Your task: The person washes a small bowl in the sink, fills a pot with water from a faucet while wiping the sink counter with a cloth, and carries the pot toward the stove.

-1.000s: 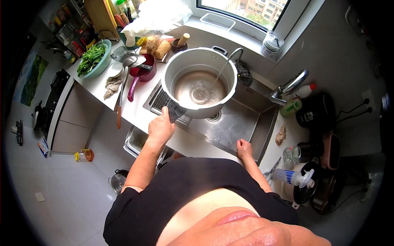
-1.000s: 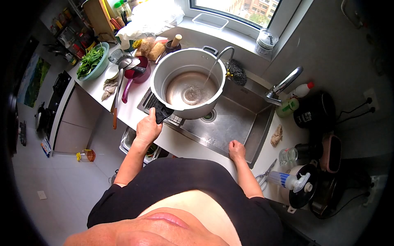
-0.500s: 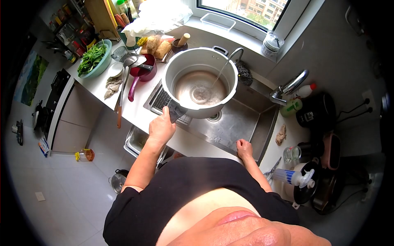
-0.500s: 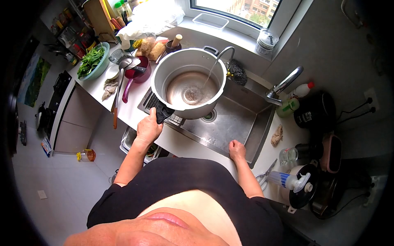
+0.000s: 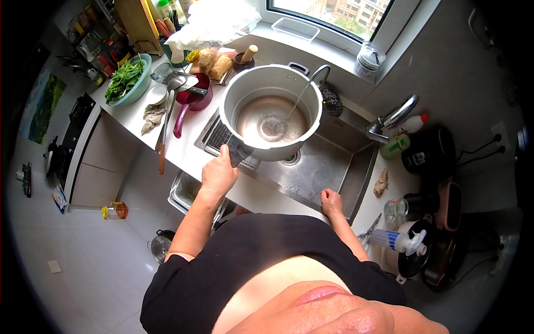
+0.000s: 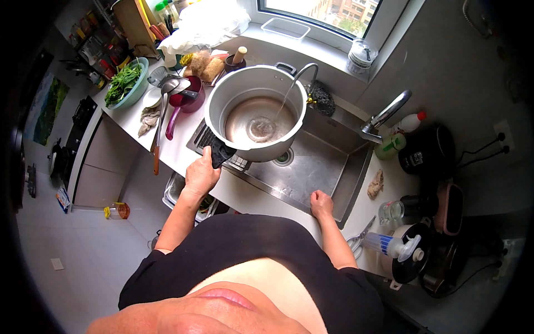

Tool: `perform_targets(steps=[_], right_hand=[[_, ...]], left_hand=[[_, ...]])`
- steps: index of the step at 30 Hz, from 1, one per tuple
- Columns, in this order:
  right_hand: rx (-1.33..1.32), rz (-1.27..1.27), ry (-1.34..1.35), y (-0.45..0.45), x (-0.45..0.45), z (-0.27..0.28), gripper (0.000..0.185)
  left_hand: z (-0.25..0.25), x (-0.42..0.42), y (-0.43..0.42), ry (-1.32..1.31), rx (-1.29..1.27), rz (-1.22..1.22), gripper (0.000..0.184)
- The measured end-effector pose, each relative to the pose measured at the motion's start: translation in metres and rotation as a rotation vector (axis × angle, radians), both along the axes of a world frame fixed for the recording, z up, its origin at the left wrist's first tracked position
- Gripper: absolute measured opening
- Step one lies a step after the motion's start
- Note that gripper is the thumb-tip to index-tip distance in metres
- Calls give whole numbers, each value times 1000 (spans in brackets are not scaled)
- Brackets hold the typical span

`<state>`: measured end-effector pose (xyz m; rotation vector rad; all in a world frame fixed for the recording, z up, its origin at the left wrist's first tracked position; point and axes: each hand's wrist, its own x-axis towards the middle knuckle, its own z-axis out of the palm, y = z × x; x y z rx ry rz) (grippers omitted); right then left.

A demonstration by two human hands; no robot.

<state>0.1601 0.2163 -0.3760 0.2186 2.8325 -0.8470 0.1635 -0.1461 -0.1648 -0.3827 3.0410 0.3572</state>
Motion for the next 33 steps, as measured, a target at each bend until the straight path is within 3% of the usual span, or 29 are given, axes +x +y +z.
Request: perform_targets(steps=[33], right_hand=[[1, 9, 24, 0, 1, -1, 28]], left_hand=[[-1, 0, 0, 24, -1, -5, 40]])
